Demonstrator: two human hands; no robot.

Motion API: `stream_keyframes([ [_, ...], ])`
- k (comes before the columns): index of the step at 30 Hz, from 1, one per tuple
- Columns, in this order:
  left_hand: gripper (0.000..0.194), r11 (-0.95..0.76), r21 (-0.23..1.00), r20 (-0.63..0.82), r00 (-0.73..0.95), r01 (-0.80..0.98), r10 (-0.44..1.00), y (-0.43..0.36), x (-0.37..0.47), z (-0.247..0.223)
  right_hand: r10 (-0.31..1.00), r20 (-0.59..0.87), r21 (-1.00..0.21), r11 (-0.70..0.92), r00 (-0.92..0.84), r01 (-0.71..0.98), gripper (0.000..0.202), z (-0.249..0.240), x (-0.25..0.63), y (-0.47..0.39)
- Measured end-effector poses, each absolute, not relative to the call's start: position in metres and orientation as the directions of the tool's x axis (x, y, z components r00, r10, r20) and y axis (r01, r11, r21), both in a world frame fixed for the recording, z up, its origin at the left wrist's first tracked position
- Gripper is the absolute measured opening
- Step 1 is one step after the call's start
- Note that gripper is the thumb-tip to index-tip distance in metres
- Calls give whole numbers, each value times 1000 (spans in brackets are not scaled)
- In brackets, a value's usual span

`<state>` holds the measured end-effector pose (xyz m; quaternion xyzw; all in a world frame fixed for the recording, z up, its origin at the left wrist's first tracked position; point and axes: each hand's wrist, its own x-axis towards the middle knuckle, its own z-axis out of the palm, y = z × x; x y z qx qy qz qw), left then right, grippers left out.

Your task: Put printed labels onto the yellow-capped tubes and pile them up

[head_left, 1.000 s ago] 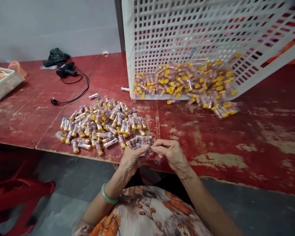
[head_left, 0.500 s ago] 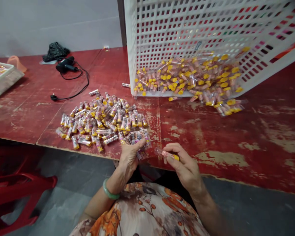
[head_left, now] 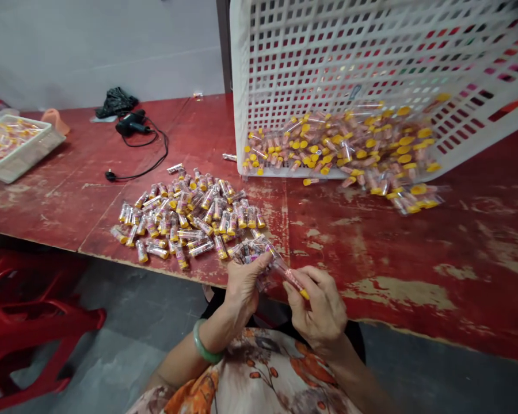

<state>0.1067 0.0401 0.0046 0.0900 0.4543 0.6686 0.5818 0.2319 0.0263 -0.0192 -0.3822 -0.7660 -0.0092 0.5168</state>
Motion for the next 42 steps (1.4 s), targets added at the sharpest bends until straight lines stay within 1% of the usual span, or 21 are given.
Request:
stream_keyframes([
  [3,36,46,749,-364,-353,-661,862,40,107,1,533,822,-279,685,-201,673,47,-22,227,27],
  [5,36,39,752,-358,-358,-658,863,41,105,-1,526,821,-245,675,-221,697,44,-21,225,28],
  [6,35,39,750,-359,-357,-660,863,41,104,-1,535,815,-258,678,-221,688,42,-20,224,28],
  [7,36,46,746,-363,-348,-664,865,41,103,-1,555,806,-299,684,-208,666,39,-19,223,29],
  [10,36,107,721,-394,-277,-685,876,40,99,1,645,757,-497,673,-106,547,32,-17,221,31],
  [11,37,128,712,-403,-252,-690,880,39,98,1,663,744,-537,665,-80,519,32,-18,220,32],
  [12,36,147,706,-412,-232,-693,881,39,97,2,661,747,-542,668,-72,510,33,-20,218,33],
  [15,34,180,706,-415,-195,-685,889,39,95,2,592,794,-446,723,-140,527,41,-26,215,40],
  [16,34,182,708,-409,-187,-682,893,40,94,1,580,798,-431,739,-163,518,42,-26,215,44],
  [17,34,180,709,-404,-184,-681,896,41,93,1,583,791,-441,754,-185,486,42,-26,217,47],
  [19,35,176,708,-405,-189,-684,895,42,91,-1,629,733,-526,765,-259,371,38,-22,224,53],
  [21,35,188,695,-427,-188,-694,885,42,89,0,680,636,-625,731,-365,273,31,-16,233,56],
  [23,35,226,669,-453,-147,-708,879,40,89,1,718,565,-680,684,-406,263,26,-14,242,55],
  [26,30,270,647,-465,-89,-713,881,36,93,2,747,586,-691,663,-313,287,26,-20,246,55],
  [29,25,279,659,-453,-73,-699,888,33,96,4,747,634,-686,662,-198,301,29,-25,237,55],
  [31,25,279,665,-438,-59,-693,897,29,96,6,751,644,-691,653,-149,309,32,-24,228,52],
  [34,30,251,681,-404,-68,-688,912,25,94,8,729,672,-673,674,-128,305,32,-19,220,49],
  [37,31,274,687,-410,-48,-673,911,27,90,7,688,717,-637,712,-112,295,34,-18,218,50],
  [39,30,295,687,-414,-25,-665,910,29,89,6,685,721,-637,713,-99,292,35,-18,218,51],
  [42,29,293,702,-411,-34,-649,911,32,90,6,696,709,-646,705,-112,293,34,-16,218,50],
])
